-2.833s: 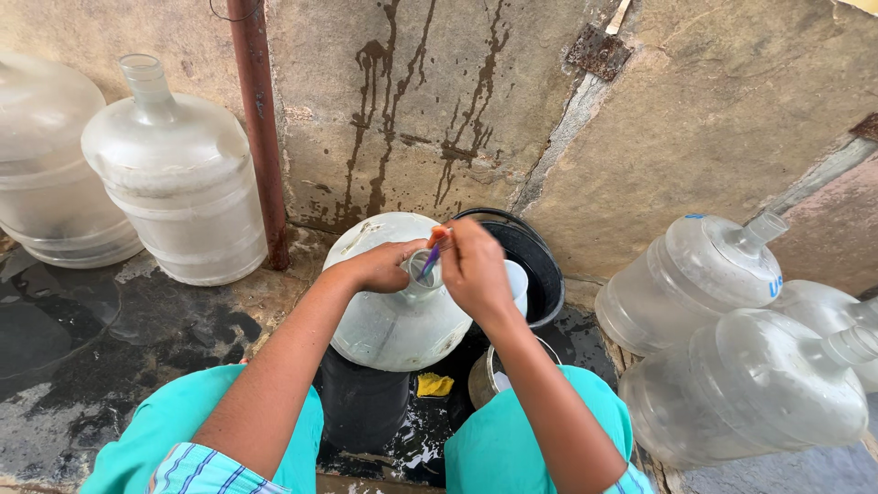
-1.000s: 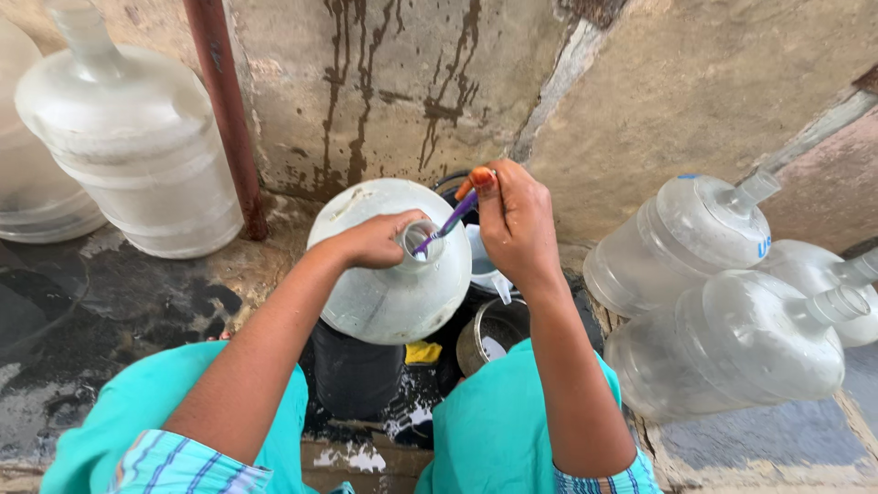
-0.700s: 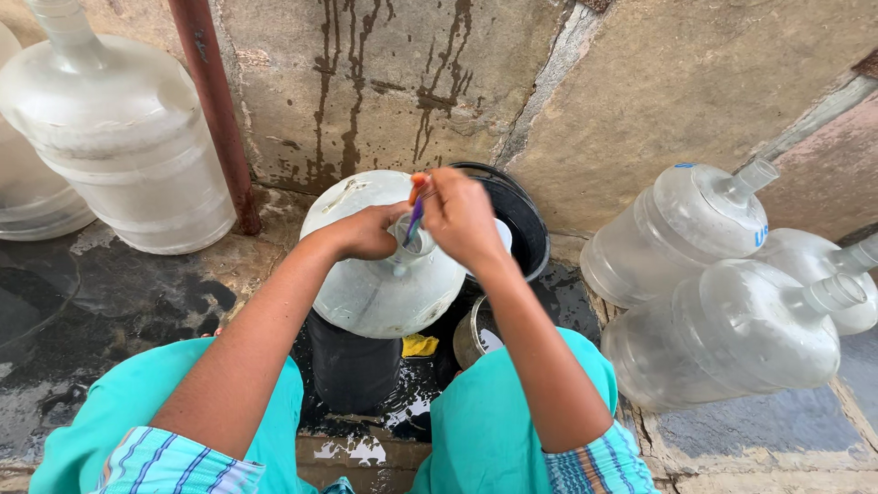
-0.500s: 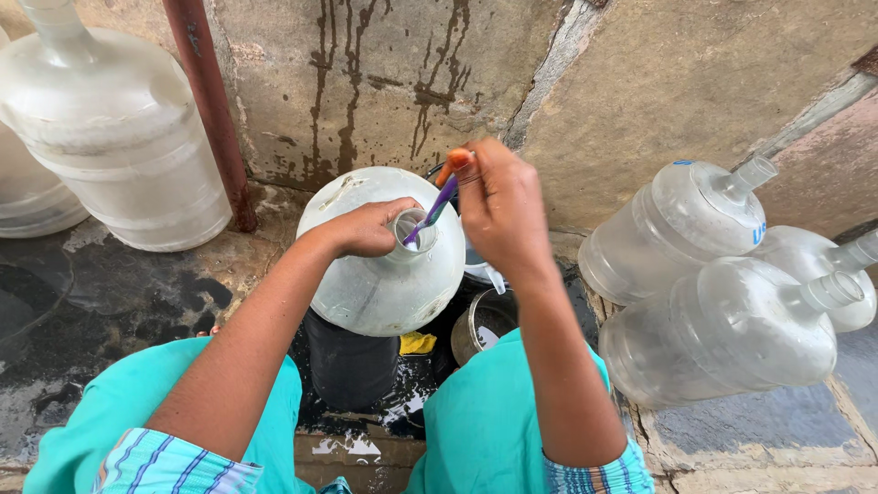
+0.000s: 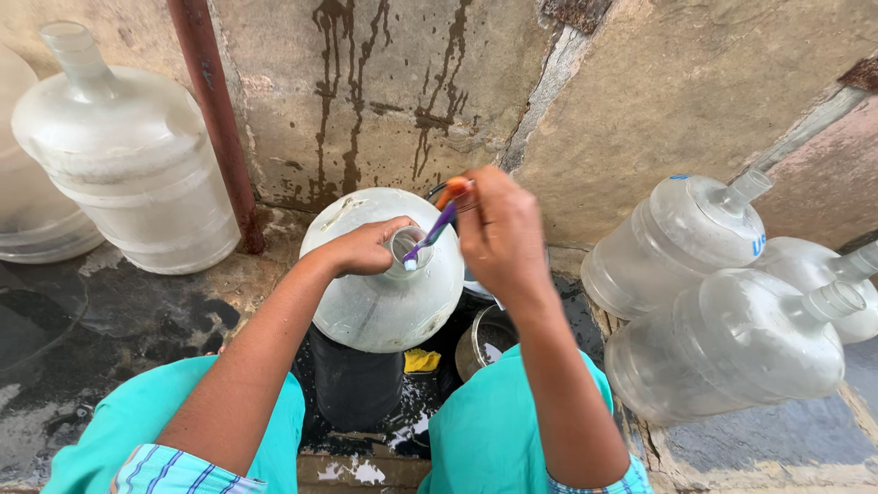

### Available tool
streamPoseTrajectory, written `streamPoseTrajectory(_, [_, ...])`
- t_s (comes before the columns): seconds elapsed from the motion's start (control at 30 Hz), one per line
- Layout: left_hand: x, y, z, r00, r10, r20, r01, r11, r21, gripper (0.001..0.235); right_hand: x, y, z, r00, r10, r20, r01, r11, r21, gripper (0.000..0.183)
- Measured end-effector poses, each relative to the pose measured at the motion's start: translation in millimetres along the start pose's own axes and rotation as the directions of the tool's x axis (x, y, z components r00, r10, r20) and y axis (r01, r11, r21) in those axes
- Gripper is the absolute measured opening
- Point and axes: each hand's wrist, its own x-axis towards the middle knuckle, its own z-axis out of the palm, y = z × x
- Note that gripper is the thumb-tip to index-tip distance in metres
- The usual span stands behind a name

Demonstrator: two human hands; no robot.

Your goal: The person cleans large water bottles by inserting dark material and using a small brush to scrub the interior neck and upper body of the bottles.

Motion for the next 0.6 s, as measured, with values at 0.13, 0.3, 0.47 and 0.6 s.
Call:
streamPoseTrajectory(0.13, [8.3, -17.2, 0.9, 0.998, 0.060, -0.004, -0.060, 0.998, -0.017, 0.073, 4.8, 27.8, 51.2, 0.995, -0.072, 0.071, 0.076, 0.996, -0.044, 0.012])
streamPoseTrajectory(0.3, [8.8, -16.5, 0.9, 1.000, 0.018, -0.008, -0.019, 1.000, -0.010, 0.074, 3.3, 31.7, 58.0, 0.991, -0.048, 0.128, 0.062, 0.992, -0.108, 0.014])
streamPoseTrajectory(0.47, [-0.3, -1.4, 1.0, 0.999, 0.015, 0.037, -0.013, 0.998, -0.057, 0.042, -8.4, -10.8, -7.8, 0.988, -0.146, 0.045, 0.149, 0.987, -0.063, 0.011])
streamPoseTrajectory(0.6, [9.3, -14.9, 3.9, 1.000, 0.008, 0.012, -0.008, 1.000, 0.025, 0.056, -4.8, -1.6, 22.3, 0.978, -0.187, 0.093, 0.195, 0.976, -0.095, 0.007])
